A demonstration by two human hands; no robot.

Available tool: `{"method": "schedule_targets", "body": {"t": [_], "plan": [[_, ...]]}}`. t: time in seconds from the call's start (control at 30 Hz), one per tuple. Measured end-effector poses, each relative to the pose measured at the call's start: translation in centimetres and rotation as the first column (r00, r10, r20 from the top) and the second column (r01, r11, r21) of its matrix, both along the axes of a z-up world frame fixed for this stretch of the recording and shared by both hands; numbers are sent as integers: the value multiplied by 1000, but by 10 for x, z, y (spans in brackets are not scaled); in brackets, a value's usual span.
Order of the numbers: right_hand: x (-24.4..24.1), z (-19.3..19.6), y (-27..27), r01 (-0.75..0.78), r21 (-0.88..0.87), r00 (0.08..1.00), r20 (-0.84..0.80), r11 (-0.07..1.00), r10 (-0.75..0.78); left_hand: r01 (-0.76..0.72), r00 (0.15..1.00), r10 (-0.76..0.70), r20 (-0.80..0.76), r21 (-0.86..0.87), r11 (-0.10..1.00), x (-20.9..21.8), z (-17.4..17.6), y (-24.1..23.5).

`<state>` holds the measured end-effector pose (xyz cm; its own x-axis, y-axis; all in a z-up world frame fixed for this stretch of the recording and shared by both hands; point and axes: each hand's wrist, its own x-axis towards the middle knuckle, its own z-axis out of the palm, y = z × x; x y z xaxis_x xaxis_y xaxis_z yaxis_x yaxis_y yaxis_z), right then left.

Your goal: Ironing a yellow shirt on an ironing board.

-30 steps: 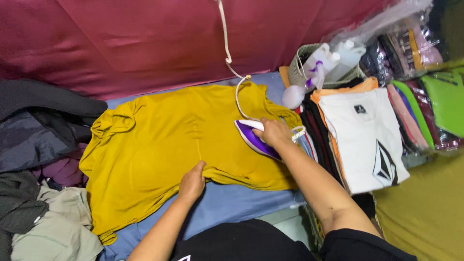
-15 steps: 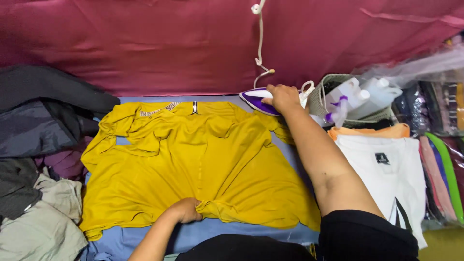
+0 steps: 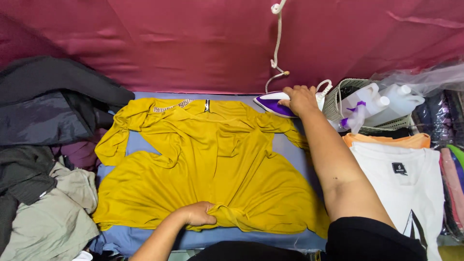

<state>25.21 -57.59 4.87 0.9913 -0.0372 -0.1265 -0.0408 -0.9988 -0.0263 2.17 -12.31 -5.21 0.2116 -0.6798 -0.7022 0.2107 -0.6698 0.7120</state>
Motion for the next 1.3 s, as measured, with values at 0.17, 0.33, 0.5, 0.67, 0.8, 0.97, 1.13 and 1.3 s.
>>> {"method": "schedule_targets", "body": {"t": [0.17,0.33,0.5,0.67,0.8,0.97,1.13,1.3], "plan": [[-8,-18,10,7,-52,987,158,999,1,-88,985,104,134,-122,989,-1,-21,3],[-90,5,87,-180,22,888,433,983,153,-141,920,220,324,-250,958,8,-19,2],[-246,-18,191,-371,594,871,-44,714,489,-173,735,222,641,-140,975,4,39,12],[-313,-120,186,-306,427,950,194,851,244,1,449,-306,840,342,940,-18,76,67],[-320,-110,187,-9,557,979,173,830,-105,-109,250,-147,957,179,978,-12,-20,131],[-346,-47,170,-123,272,991,82,954,105,-150,497,-18,867,106,983,-19,51,152],[-382,-72,125,-196,-24,964,179,980,197,90,592,-432,680,477,874,-31,-24,212],[-373,-115,56,87,104,869,-494,991,-24,95,721,-571,392,760,643,-9,14,250]]}}
